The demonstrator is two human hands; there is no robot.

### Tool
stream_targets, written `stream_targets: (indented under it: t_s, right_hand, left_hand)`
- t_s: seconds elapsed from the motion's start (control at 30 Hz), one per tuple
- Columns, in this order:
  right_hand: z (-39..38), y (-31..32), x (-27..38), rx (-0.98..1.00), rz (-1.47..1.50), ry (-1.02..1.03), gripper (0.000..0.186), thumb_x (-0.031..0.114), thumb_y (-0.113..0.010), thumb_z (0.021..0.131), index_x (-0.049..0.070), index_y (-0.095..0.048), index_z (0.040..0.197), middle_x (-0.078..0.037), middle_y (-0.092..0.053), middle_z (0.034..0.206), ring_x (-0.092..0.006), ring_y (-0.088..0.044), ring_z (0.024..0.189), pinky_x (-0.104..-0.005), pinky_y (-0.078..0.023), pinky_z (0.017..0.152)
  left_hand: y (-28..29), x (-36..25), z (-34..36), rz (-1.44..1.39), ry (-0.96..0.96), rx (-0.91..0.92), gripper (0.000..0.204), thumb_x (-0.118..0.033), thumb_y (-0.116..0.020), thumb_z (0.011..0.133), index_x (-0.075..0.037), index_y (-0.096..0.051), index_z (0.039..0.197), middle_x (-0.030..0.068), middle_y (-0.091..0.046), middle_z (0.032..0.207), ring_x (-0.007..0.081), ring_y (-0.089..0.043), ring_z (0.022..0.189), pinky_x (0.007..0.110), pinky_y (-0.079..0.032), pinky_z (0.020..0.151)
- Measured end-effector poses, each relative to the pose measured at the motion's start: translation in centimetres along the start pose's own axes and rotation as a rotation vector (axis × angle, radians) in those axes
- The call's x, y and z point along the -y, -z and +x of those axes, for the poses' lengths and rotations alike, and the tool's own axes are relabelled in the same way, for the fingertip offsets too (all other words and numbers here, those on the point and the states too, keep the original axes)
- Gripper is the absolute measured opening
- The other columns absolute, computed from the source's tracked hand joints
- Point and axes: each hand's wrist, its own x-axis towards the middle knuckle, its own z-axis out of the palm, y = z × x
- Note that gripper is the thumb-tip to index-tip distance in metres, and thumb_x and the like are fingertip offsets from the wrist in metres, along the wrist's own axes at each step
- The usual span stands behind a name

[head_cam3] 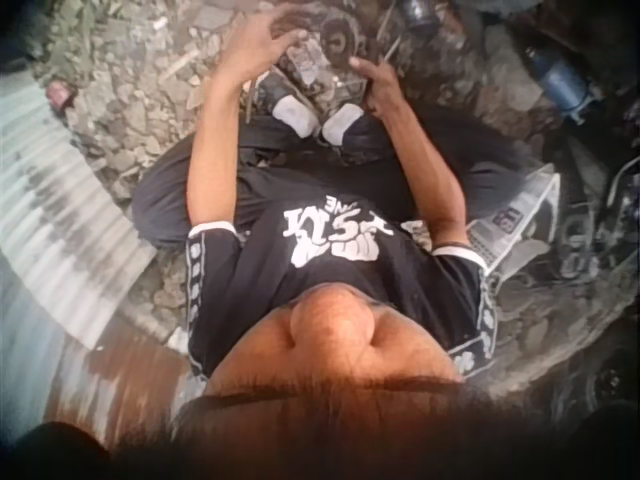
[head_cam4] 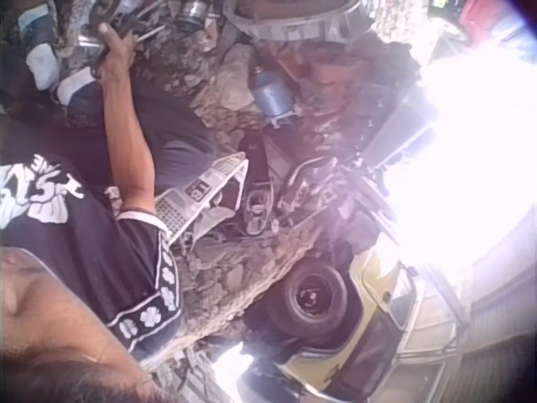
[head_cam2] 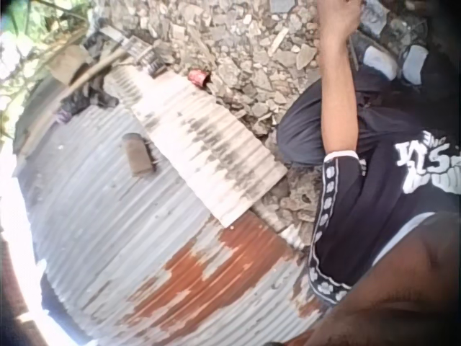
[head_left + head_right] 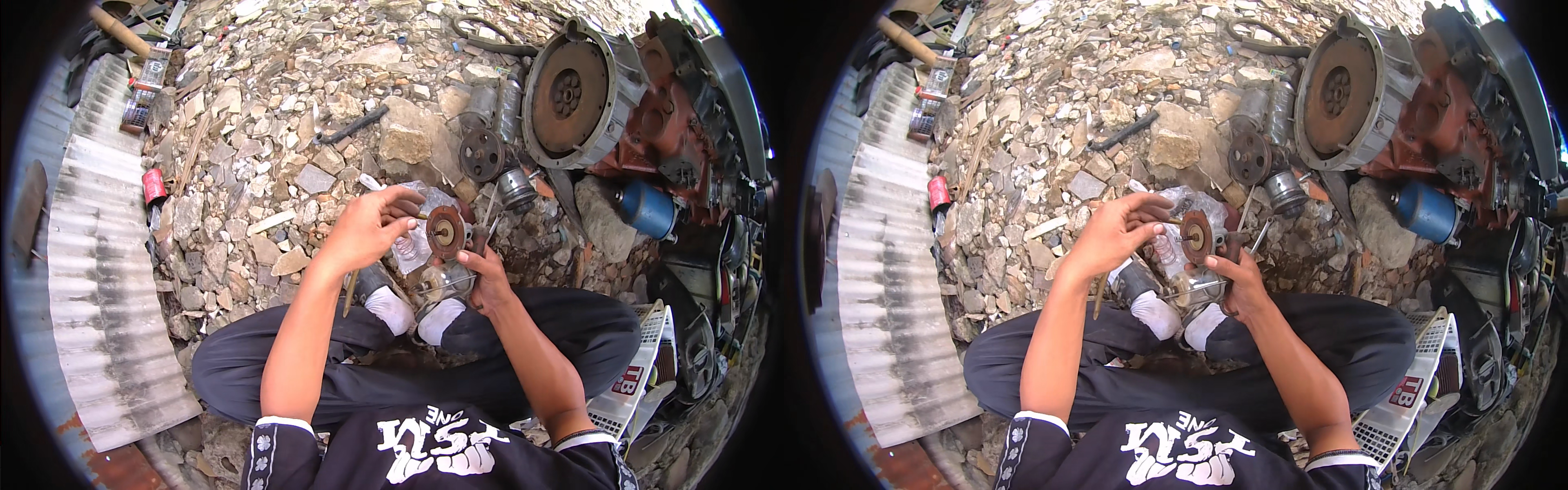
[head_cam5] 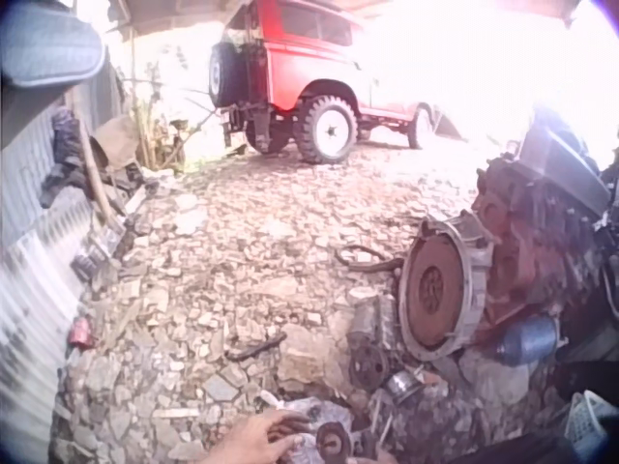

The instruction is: The person sits on a rocky ground and disassembles a mechanical component, likely a carburetor, using a screwdriver. They remove internal parts, clean the surfaces with a cloth, and use a hammer to tap a metal piece. The person then reassembles the component and continues to clean and adjust it.

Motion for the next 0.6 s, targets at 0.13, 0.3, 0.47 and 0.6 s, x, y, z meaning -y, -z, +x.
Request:
stream_targets:
  t_s: [0.13,0.3,0.47,0.6]
  right_hand:
    - [-0.1,0.3,-0.6,-0.042,-0.004,0.017,0.058,0.018,-0.077,0.088,-0.004,-0.053,0.136,-0.017,-0.066,0.124,-0.0295,-0.071,0.108,-0.0434,-0.059,0.096]
    - [0.0,0.7,-0.5,-0.12,0.03,0.051,0.053,0.022,-0.072,0.09,-0.004,-0.057,0.134,-0.018,-0.07,0.118,-0.0275,-0.073,0.103,-0.0429,-0.061,0.092]
    - [0.1,1.7,0.9,-0.17,0.135,0.1,0.051,0.026,-0.072,0.093,-0.002,-0.059,0.133,-0.017,-0.071,0.117,-0.0284,-0.072,0.103,-0.0433,-0.06,0.094]
    - [0.0,1.8,1.5,-0.168,0.178,0.144,0.05,0.028,-0.071,0.095,-0.001,-0.058,0.133,-0.016,-0.07,0.117,-0.0274,-0.071,0.106,-0.0429,-0.057,0.097]
  left_hand:
    - [-0.3,-1.1,-0.2,0.164,-0.08,0.074,0.034,-0.001,-0.068,0.097,0.002,-0.065,0.13,0.0101,-0.072,0.119,0.0171,-0.069,0.112,0.032,-0.057,0.098]
    - [2.1,3.2,1.3,-0.171,-0.129,-0.213,0.028,-0.007,-0.068,0.096,0.001,-0.068,0.123,0.0092,-0.075,0.113,0.0186,-0.07,0.105,0.034,-0.055,0.097]
    - [0.6,14.3,1.9,0.485,0.004,-0.069,0.038,-0.016,-0.076,0.085,-0.007,-0.069,0.122,0.0156,-0.074,0.114,0.0326,-0.072,0.104,0.04,-0.056,0.094]
    - [-4.2,18.4,0.8,0.961,0.037,-0.04,0.043,-0.017,-0.081,0.077,-0.009,-0.071,0.118,0.0123,-0.067,0.112,0.0335,-0.063,0.115,0.047,-0.051,0.098]
